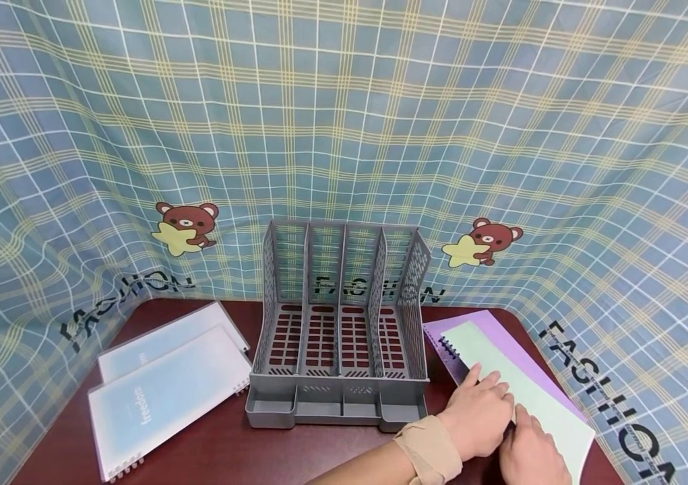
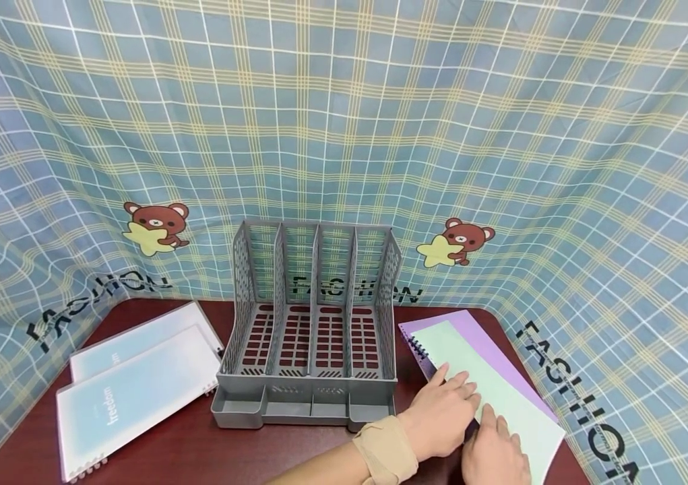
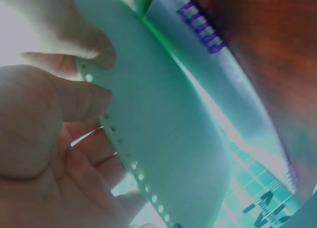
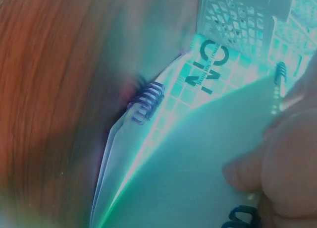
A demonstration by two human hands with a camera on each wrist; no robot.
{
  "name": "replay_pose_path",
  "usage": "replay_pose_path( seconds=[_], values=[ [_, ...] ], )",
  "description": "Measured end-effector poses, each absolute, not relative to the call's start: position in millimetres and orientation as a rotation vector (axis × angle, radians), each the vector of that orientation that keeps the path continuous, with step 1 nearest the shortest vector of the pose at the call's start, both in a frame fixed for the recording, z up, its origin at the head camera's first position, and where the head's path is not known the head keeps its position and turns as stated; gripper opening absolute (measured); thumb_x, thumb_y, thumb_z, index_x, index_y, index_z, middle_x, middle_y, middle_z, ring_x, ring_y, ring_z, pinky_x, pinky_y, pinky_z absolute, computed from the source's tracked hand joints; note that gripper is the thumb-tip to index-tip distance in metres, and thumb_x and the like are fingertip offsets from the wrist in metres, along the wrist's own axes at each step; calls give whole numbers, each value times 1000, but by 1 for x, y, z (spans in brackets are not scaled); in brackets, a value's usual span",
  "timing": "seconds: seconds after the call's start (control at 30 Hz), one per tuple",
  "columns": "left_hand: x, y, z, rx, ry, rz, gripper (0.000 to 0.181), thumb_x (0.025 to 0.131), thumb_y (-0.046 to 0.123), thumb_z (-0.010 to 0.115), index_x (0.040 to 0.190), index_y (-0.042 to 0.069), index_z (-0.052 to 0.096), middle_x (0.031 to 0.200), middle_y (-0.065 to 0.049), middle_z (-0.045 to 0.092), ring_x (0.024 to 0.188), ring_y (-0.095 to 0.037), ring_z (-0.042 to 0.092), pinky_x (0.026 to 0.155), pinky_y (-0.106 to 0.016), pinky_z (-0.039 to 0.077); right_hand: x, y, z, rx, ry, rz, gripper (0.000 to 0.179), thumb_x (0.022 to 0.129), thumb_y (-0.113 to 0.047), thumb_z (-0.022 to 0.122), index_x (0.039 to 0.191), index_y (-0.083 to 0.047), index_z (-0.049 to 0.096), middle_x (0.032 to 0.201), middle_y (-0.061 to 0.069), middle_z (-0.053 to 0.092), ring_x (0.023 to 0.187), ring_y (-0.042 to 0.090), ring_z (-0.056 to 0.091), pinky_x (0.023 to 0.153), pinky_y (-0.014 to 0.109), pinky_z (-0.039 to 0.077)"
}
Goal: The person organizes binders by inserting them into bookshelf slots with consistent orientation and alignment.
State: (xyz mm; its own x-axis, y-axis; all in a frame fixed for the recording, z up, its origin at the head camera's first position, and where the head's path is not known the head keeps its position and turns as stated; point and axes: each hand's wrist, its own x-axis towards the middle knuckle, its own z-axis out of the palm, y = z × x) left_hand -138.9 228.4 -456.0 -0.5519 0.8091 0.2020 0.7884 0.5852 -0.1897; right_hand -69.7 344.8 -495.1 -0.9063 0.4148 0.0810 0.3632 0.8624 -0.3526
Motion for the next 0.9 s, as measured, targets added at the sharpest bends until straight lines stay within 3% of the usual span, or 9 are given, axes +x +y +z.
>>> replay_pose_path(
  seconds=[0.23, 0.47, 0.73, 0.9],
  values=[
    [-142, 199, -419, -1200, -2403, -204, 41, 99, 35, 58, 139, 27, 65, 150, 13, 56, 143, -13, 47, 117, -40, 38, -70, 349, -484, -718, -2773, 551, 50, 104, -15, 35, 151, -2, 43, 141, 34, 53, 118, 64, 52, 86, 77, 43],
    [-150, 162, -388, -1008, -2346, -691, 41, 102, 25, 53, 140, 14, 66, 148, -3, 60, 137, -19, 56, 112, -39, 45, -69, 357, -465, -880, -2729, 648, 53, 109, -29, 31, 161, -19, 34, 147, 34, 47, 115, 72, 47, 81, 78, 40],
    [-166, 115, -360, -757, -2356, -1056, 48, 105, 26, 50, 149, 7, 57, 152, -8, 55, 143, -23, 50, 118, -40, 38, -69, 362, -441, -860, -2637, 628, 53, 109, -29, 30, 162, -26, 36, 145, 36, 48, 115, 70, 47, 84, 76, 39],
    [-175, 81, -353, -643, -2347, -1211, 53, 105, 27, 50, 156, 11, 47, 157, -5, 49, 147, -23, 45, 121, -39, 32, -65, 361, -429, -834, -2646, 614, 54, 110, -34, 25, 163, -27, 34, 139, 38, 52, 111, 71, 49, 81, 75, 42]
  ],
)
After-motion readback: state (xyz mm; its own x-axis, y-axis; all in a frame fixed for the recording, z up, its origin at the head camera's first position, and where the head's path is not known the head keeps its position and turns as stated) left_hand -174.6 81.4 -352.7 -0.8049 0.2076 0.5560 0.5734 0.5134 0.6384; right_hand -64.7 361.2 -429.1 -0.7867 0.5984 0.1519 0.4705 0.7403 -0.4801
